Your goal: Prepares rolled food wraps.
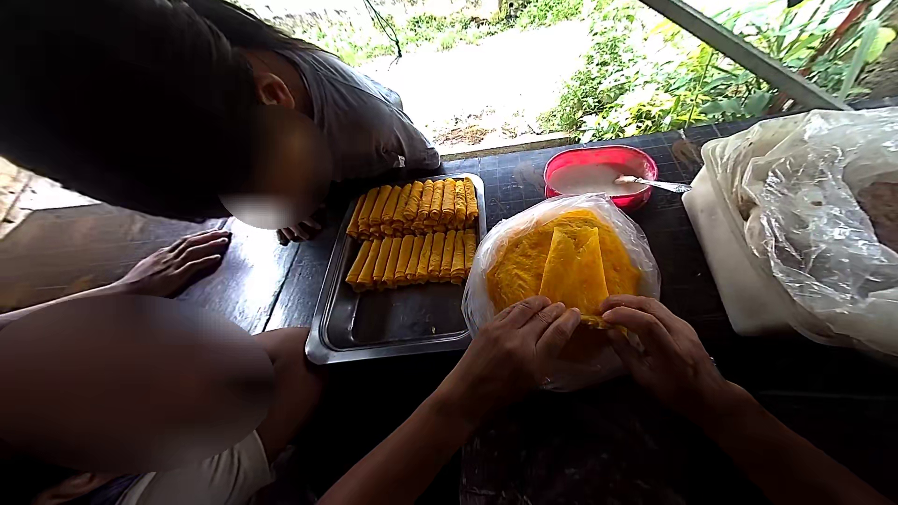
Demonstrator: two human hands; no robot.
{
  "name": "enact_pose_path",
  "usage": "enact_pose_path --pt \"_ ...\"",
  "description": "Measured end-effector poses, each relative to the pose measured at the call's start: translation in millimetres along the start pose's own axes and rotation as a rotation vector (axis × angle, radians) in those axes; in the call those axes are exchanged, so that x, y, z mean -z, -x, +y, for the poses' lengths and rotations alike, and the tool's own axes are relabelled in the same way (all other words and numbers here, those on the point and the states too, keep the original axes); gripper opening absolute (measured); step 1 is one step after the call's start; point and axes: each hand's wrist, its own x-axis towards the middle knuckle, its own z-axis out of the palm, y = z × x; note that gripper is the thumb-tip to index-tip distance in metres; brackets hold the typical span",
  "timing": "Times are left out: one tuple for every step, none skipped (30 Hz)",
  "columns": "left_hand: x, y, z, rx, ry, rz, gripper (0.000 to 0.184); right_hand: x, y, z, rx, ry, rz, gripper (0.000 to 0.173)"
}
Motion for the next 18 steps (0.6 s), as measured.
enact_pose_path --pt "1 -1 -1 0.023 0.020 -0.002 0.023 0 -1 1 -0.006 -0.009 0.003 0.013" --pt "2 -3 -3 0.052 0.058 -0.008 0.021 1 -1 2 -0.016 -0.023 0.001 0.013" --pt "3 -5 -4 0.082 0.110 -0.025 0.019 2 -3 3 -0.030 -0.042 0.000 0.013" --pt "6 -8 -7 0.109 0.164 -0.047 0.020 3 -4 5 -0.046 -0.066 -0.003 0.014" --pt "8 -12 -9 0.130 0.211 -0.074 0.020 4 -5 6 -0.064 -0.092 -0.005 0.015" --pt "10 -16 -12 0.147 0.248 -0.104 0.021 6 -7 7 -0.086 -0.106 -0.010 0.016" --pt "13 -19 -15 0.163 0.273 -0.135 0.021 7 -9 7 -0.110 -0.115 -0.019 0.016" --pt "14 -23 -18 0.177 0.288 -0.159 0.021 7 -12 8 -0.133 -0.126 -0.027 0.016" --pt "15 -25 -20 0.192 0.297 -0.181 0.020 7 -14 8 -0.158 -0.137 -0.033 0.016" --pt "15 -27 -22 0.207 0.297 -0.201 0.020 7 -15 10 -0.184 -0.154 -0.038 0.017" --pt "15 -29 -24 0.221 0.289 -0.218 0.019 6 -16 12 -0.211 -0.172 -0.042 0.018" --pt "16 -31 -25 0.234 0.276 -0.234 0.019 6 -17 13 -0.241 -0.193 -0.049 0.020" --pt "16 -32 -25 0.247 0.260 -0.250 0.019 6 -17 14 -0.272 -0.211 -0.057 0.021" --pt "16 -33 -25 0.259 0.246 -0.256 0.018 6 -18 15 -0.298 -0.218 -0.062 0.021" --pt "16 -34 -25 0.268 0.231 -0.255 0.017 5 -19 15 -0.311 -0.211 -0.060 0.021" --pt "16 -35 -25 0.272 0.216 -0.247 0.017 4 -20 15 -0.305 -0.187 -0.046 0.020" --pt "15 -37 -24 0.270 0.202 -0.231 0.015 3 -20 15 -0.282 -0.147 -0.029 0.017" --pt "14 -38 -23 0.266 0.192 -0.210 0.014 1 -20 13 -0.243 -0.104 -0.007 0.015"
